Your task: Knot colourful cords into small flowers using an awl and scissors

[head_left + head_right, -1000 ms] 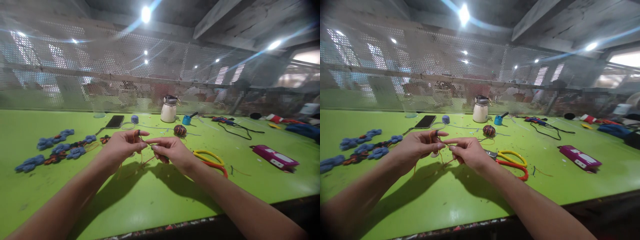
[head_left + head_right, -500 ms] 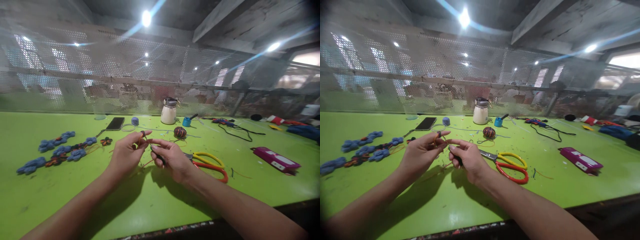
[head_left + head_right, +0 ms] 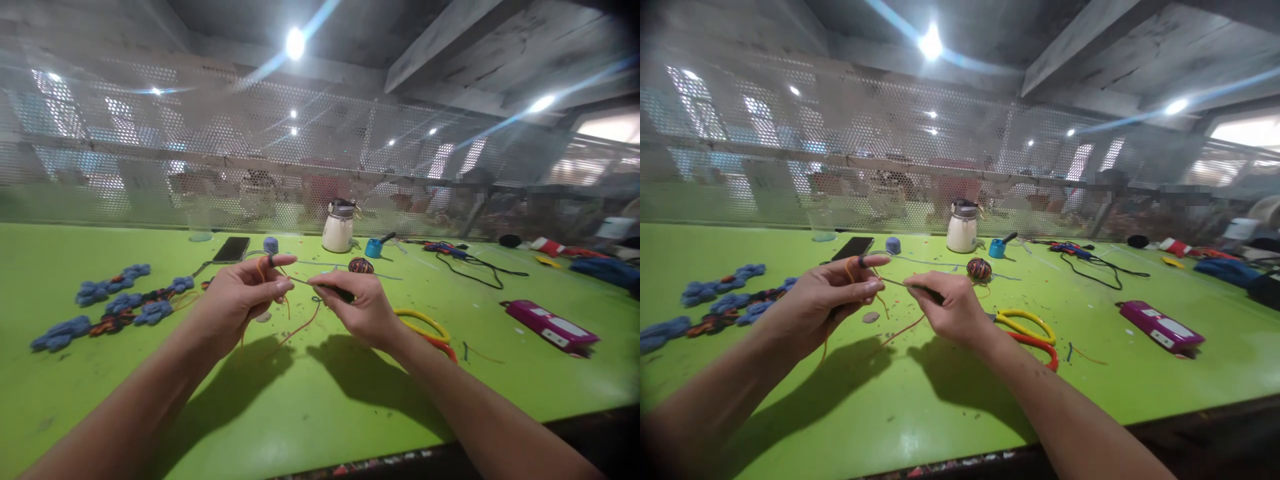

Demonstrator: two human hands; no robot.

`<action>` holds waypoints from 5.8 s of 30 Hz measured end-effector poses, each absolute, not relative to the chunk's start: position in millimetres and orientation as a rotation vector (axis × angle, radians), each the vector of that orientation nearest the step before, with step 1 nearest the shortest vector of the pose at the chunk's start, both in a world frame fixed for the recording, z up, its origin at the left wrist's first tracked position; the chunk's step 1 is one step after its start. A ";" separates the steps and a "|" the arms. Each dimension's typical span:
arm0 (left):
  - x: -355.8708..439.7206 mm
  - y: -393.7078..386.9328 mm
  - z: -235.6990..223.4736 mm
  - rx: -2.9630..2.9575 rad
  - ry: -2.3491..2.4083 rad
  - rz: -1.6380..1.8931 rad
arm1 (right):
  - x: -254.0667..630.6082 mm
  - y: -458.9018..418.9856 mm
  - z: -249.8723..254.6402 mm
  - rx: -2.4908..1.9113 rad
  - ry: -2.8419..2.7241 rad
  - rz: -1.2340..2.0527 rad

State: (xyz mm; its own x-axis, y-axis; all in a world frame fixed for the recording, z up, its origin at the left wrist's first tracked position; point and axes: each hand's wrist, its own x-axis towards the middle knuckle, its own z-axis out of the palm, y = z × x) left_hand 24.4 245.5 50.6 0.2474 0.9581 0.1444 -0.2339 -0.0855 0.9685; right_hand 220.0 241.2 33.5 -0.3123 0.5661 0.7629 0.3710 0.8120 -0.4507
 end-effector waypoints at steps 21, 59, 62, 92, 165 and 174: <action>27.3 245.9 50.0 1.358 0.792 1.014 | 212.7 242.6 27.3 -0.833 -1.621 1.182; 30.3 242.2 50.1 1.382 0.808 1.003 | 216.2 239.9 34.7 -0.904 -1.411 1.404; 29.6 241.7 50.1 1.378 0.804 0.980 | 216.5 239.6 35.1 -0.906 -1.420 1.399; 29.6 245.5 47.6 1.417 0.886 1.009 | 215.0 239.5 33.8 -0.914 -1.456 1.355; 23.1 236.6 56.5 1.261 0.575 1.154 | 212.1 235.0 28.5 -0.856 -1.820 0.520; 20.1 239.9 57.2 1.136 0.533 1.220 | 214.5 233.5 33.2 -0.803 -1.887 0.409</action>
State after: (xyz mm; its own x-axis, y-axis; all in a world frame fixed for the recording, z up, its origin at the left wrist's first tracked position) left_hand 20.1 239.9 57.2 0.3183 0.9189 0.2329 -0.4529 -0.0684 0.8889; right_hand 214.5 233.5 33.2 -0.2762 0.6884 0.6707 0.3487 0.7221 -0.5975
